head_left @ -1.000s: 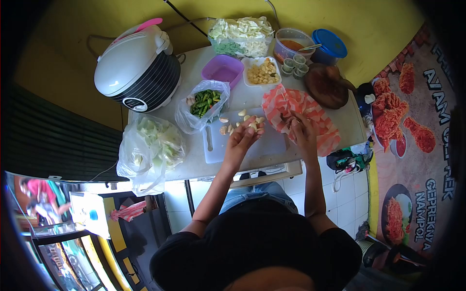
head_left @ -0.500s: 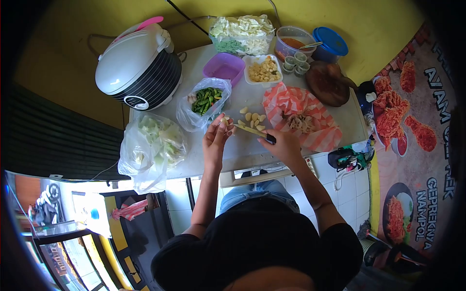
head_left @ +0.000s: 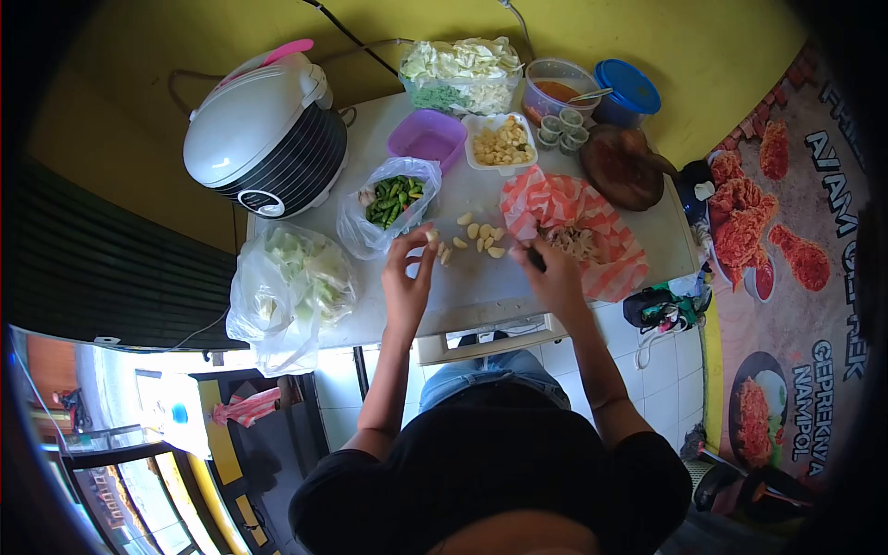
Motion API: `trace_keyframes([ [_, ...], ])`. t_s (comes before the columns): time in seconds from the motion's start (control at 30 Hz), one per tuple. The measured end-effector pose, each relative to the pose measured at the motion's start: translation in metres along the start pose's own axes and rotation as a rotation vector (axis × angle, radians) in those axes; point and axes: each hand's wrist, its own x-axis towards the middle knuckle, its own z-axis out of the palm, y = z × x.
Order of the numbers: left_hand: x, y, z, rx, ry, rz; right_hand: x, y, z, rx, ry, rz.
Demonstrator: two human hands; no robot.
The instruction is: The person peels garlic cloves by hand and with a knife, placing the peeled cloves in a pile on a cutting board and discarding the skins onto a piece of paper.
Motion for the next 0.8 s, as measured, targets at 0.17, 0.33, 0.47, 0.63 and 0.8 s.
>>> trace_keyframes([
  [0.17,0.014,0.001,0.017,0.521,-0.12,0.276,0.022,0.021,-0.038,-0.006,0.162,0.117],
  [0.33,0.017,-0.007,0.027,0.629,-0.155,0.32,0.028,0.044,-0.045,-0.077,0.158,0.175],
  [0.47,0.02,0.0,0.01,0.56,-0.073,0.232,0.025,0.015,-0.052,0.066,0.093,0.231],
  [0.63,0.013,0.01,-0.024,0.703,-0.037,0.229,0.017,0.015,-0.039,0.402,-0.013,0.253],
  [0.8,0.001,-0.004,-0.019,0.764,-0.1,0.278,0.009,0.017,-0.02,0.538,-0.061,0.211],
])
